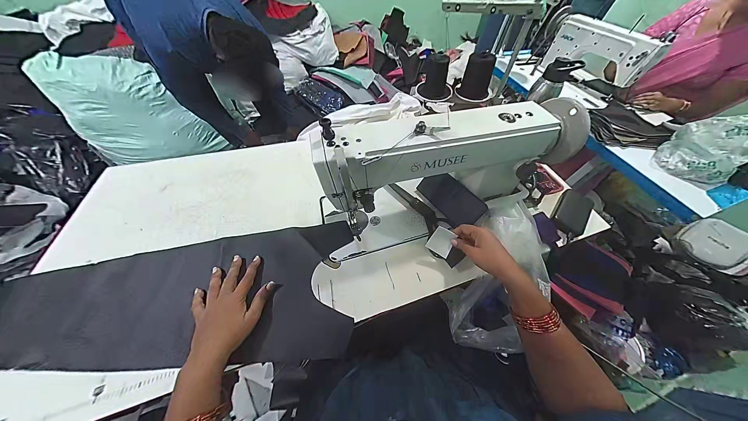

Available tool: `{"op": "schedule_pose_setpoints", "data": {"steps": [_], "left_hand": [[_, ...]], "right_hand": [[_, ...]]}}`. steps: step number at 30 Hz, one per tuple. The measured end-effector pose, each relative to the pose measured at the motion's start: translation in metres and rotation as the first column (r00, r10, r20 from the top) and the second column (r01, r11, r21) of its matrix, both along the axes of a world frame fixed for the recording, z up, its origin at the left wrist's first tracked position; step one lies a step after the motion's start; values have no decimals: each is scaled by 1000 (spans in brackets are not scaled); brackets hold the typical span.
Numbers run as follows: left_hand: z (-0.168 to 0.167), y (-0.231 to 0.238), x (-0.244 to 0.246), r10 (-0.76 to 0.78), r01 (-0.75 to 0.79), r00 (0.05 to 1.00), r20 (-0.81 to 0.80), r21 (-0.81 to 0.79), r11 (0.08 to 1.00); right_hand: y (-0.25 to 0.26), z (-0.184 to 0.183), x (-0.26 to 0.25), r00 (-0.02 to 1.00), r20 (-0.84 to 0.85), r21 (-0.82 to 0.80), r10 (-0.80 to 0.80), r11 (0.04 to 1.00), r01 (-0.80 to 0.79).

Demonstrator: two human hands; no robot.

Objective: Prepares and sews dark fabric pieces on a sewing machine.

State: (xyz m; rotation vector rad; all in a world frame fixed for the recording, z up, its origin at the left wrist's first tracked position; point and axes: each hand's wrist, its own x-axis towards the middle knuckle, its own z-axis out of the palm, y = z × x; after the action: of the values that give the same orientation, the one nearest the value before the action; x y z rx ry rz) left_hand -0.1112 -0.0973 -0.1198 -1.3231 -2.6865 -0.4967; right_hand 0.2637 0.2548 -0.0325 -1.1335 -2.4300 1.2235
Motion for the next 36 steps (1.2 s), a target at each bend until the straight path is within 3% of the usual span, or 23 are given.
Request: {"op": "schedule_pose_setpoints", "data": {"steps": [6, 10, 15, 24, 26, 30, 33, 36], "left_hand": [[1, 1, 1, -6, 6, 1000, -17, -1, 1000], [0, 1, 1, -16, 16, 1000, -4, 1, 1000], [3, -1, -4, -96, 94, 995, 41, 49, 994], [37, 14, -1, -109, 82, 956, 271, 110, 991], [47, 36, 17, -105, 64, 963, 249, 166, 984], [44, 88, 59, -279, 219, 924, 260, 236, 947], [42, 122, 73, -356, 296, 904, 238, 253, 921], [52, 146, 75, -287, 248, 918, 272, 170, 954]], "right_hand": [[4, 8, -5, 952, 215, 216, -218, 961, 171], [2, 14, 5, 918, 113, 327, -379, 887, 326], [-5, 7, 7, 936, -228, 95, -270, 950, 297], [-70, -10, -52, 936, -337, -162, -100, 986, 47], [-87, -20, -58, 983, -185, -78, 17, 996, -31], [-105, -23, -58, 991, 74, 234, 110, 964, -124], [-96, -27, -58, 974, -4, 441, 225, 875, -200], [-77, -36, -65, 910, -39, 617, 414, 726, -304]]}}
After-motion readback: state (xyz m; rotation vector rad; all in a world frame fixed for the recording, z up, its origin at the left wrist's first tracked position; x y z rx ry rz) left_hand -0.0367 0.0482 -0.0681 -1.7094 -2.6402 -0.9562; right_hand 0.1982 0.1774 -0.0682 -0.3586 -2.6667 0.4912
